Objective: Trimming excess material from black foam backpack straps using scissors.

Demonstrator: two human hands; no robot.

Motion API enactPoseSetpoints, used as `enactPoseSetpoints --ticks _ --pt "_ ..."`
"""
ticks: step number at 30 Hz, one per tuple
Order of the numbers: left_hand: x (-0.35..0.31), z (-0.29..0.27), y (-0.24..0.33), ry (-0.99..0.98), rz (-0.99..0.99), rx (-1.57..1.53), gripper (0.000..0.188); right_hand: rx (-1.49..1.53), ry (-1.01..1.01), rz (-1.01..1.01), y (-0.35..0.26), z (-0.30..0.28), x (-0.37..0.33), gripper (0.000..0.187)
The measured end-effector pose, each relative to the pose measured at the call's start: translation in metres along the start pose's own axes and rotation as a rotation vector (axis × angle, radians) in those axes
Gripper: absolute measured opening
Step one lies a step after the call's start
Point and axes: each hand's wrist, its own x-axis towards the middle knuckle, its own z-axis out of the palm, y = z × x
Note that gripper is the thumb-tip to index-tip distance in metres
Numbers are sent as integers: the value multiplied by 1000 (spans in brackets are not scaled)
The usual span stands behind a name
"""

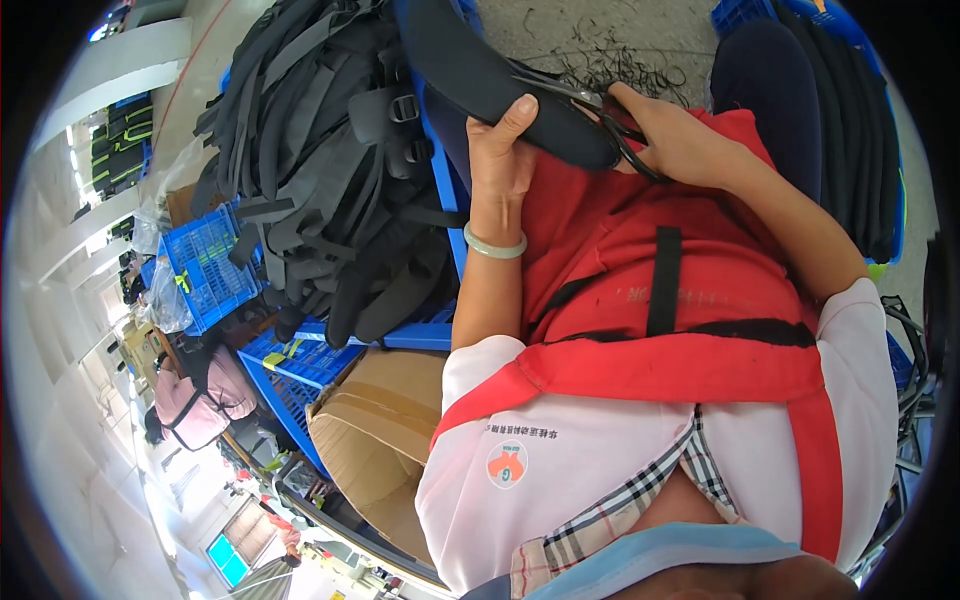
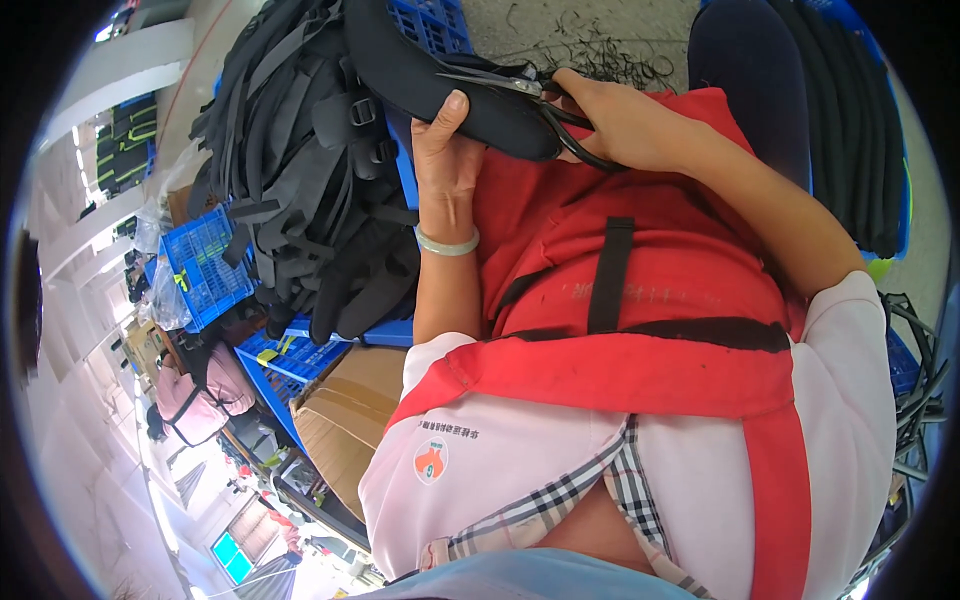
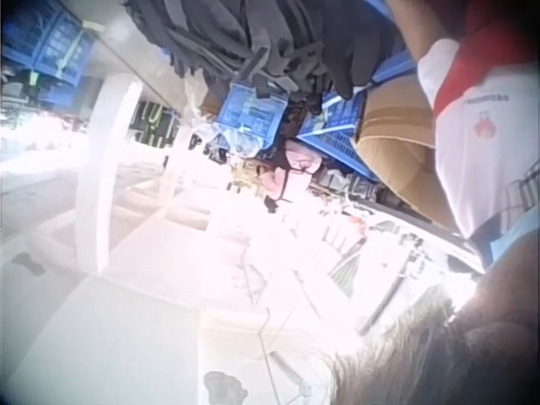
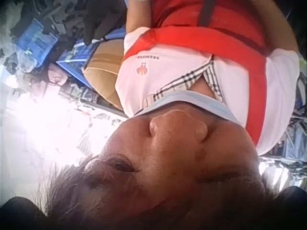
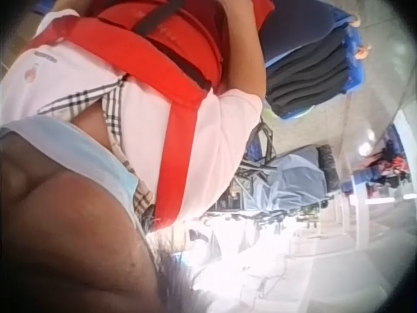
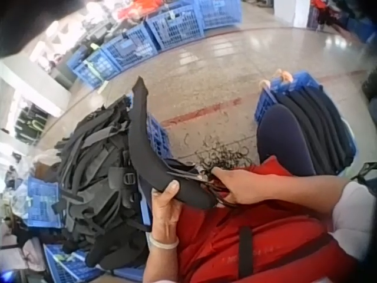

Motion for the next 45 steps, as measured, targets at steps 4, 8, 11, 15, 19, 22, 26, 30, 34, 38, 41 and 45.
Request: enactPoseSetpoints --ticks 4,8,11,15,19,22,26,30,34,38,41,45 --pt "-2 2 0 3 3 25 28 -31 -106 84 -4 -8 9 47" --pt "1 5 9 19 -28 -46 29 48 -178 186 -8 -10 12 47" --pt "4 -2 16 0 -34 -76 30 -31 -114 74 -6 -10 9 46" --pt "3 3 8 0 -20 -23 28 -13 -110 164 -7 -5 9 49" --pt "2 4 0 6 -18 -32 27 -47 -69 75 2 -3 8 46" --pt "1 3 0 13 -10 -36 27 -46 -97 109 -3 -4 10 40" --pt "-2 8 0 -8 -17 -46 26 -29 -76 104 1 -3 9 31" --pt "3 5 20 -2 -105 -251 33 -53 -98 114 -3 -8 7 30" --pt "15 -4 20 16 -47 -80 33 -51 -59 85 10 -1 2 33" --pt "10 -3 6 33 -23 -94 34 -39 -35 67 12 4 -1 46" --pt "7 -3 7 24 -6 -75 33 -31 -42 45 7 3 2 54" --pt "6 3 10 -12 10 -53 32 22 -27 20 10 3 3 54"
